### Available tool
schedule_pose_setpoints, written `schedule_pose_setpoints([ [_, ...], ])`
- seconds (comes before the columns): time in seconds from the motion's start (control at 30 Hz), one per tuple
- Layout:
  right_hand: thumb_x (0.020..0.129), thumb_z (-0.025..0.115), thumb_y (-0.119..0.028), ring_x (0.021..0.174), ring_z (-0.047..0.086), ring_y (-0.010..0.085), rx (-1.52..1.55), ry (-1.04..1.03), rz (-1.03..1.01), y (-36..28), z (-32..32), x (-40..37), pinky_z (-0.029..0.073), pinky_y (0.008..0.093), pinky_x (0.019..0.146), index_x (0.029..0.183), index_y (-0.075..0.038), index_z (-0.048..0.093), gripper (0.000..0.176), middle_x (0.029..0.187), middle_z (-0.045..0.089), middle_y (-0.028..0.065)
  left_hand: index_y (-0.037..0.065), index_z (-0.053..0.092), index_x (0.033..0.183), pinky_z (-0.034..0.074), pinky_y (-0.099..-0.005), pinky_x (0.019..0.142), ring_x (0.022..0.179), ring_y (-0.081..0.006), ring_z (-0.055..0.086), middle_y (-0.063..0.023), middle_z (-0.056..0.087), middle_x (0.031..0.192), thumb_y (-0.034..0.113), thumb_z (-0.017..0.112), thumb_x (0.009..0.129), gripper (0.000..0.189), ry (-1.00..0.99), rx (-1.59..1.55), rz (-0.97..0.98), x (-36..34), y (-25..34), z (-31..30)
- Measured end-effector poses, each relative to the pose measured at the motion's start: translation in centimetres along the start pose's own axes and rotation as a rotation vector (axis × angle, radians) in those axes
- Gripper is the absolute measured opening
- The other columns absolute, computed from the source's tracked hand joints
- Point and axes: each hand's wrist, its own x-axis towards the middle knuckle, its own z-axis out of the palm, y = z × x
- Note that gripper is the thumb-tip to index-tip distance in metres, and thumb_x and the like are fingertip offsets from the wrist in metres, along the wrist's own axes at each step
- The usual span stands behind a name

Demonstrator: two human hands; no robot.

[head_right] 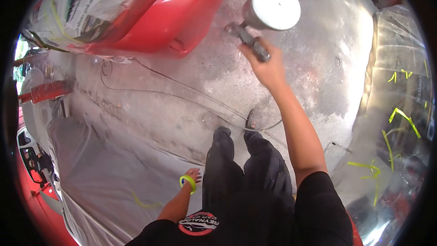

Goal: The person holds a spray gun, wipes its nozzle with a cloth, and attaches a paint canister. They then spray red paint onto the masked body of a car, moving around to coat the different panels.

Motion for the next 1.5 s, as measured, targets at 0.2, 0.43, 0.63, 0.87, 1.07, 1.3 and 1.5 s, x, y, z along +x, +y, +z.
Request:
schedule_pose_setpoints([
  [0.2, 0.085, 0.076, -0.045, 0.071, 0.062, 0.0177, -0.073, -0.010, 0.046, -3.7, 0.5, -0.5, 0.049, 0.0317, 0.068, 0.102, 0.002, 0.071, 0.051, 0.079, 0.070, 0.0071, 0.012, 0.068, 0.112, 0.053, -0.0384, 0.084, 0.089, -0.0239, 0.069, -0.0079, 0.072, 0.097, 0.042, 0.051, 0.099, 0.037, -0.227, 1.053, 0.184, -0.8, -13.1, -6.8],
  [0.43, 0.085, 0.076, -0.040, 0.052, 0.051, 0.0086, 0.088, -0.338, 0.248, -8.9, 0.8, -2.9, 0.039, 0.0266, 0.047, 0.100, 0.000, 0.069, 0.044, 0.078, 0.069, 0.0059, 0.010, 0.074, 0.091, 0.052, -0.0379, 0.075, 0.074, -0.0230, 0.067, -0.0096, 0.072, 0.081, 0.051, 0.054, 0.095, 0.046, -0.378, 0.421, -0.049, -4.2, -19.8, -5.6],
  [0.63, 0.086, 0.075, -0.042, 0.058, 0.053, 0.0099, -0.107, -0.024, 0.041, -11.3, 1.0, 2.5, 0.042, 0.0289, 0.052, 0.099, -0.004, 0.072, 0.040, 0.073, 0.066, 0.0047, 0.007, 0.066, 0.090, 0.051, -0.0319, 0.063, 0.071, -0.0162, 0.064, -0.0059, 0.070, 0.081, 0.037, 0.064, 0.093, 0.030, -0.281, 0.155, 0.215, -4.0, -16.2, -5.3],
  [0.87, 0.089, 0.072, -0.038, 0.046, 0.047, 0.0080, 0.026, -0.188, 0.103, -15.3, 3.9, -1.4, 0.035, 0.0265, 0.042, 0.095, -0.002, 0.069, 0.037, 0.071, 0.065, 0.0041, 0.003, 0.069, 0.102, 0.054, -0.0345, 0.079, 0.091, -0.0199, 0.067, -0.0066, 0.072, 0.097, 0.035, 0.067, 0.092, 0.034, -0.134, -0.071, 0.026, -6.3, -9.0, -7.5],
  [1.07, 0.091, 0.070, -0.035, 0.039, 0.042, 0.0072, 0.281, -0.488, 0.141, -19.4, 6.7, -2.5, 0.029, 0.0240, 0.036, 0.094, 0.001, 0.066, 0.036, 0.074, 0.066, 0.0067, 0.001, 0.069, 0.102, 0.054, -0.0356, 0.080, 0.090, -0.0199, 0.066, -0.0092, 0.071, 0.098, 0.036, 0.067, 0.092, 0.037, -0.108, 0.047, 0.083, -7.2, -4.5, -9.1],
  [1.3, 0.089, 0.072, -0.043, 0.039, 0.045, 0.0091, -0.137, -0.031, 0.017, -17.3, 4.8, 5.7, 0.031, 0.0272, 0.036, 0.085, 0.000, 0.066, 0.043, 0.068, 0.063, 0.0048, 0.002, 0.065, 0.108, 0.054, -0.0394, 0.081, 0.096, -0.0242, 0.066, -0.0095, 0.070, 0.105, 0.039, 0.066, 0.093, 0.040, -0.110, -0.033, 0.119, -6.2, -2.7, -10.9],
  [1.5, 0.090, 0.071, -0.044, 0.040, 0.045, 0.0094, -0.126, 0.035, 0.013, -17.6, -0.3, 7.5, 0.031, 0.0277, 0.038, 0.088, 0.000, 0.067, 0.044, 0.074, 0.065, 0.0049, 0.004, 0.063, 0.111, 0.052, -0.0438, 0.087, 0.103, -0.0272, 0.064, -0.0097, 0.068, 0.111, 0.041, 0.062, 0.095, 0.041, -0.117, -0.093, 0.086, -5.9, -2.3, -10.8],
])
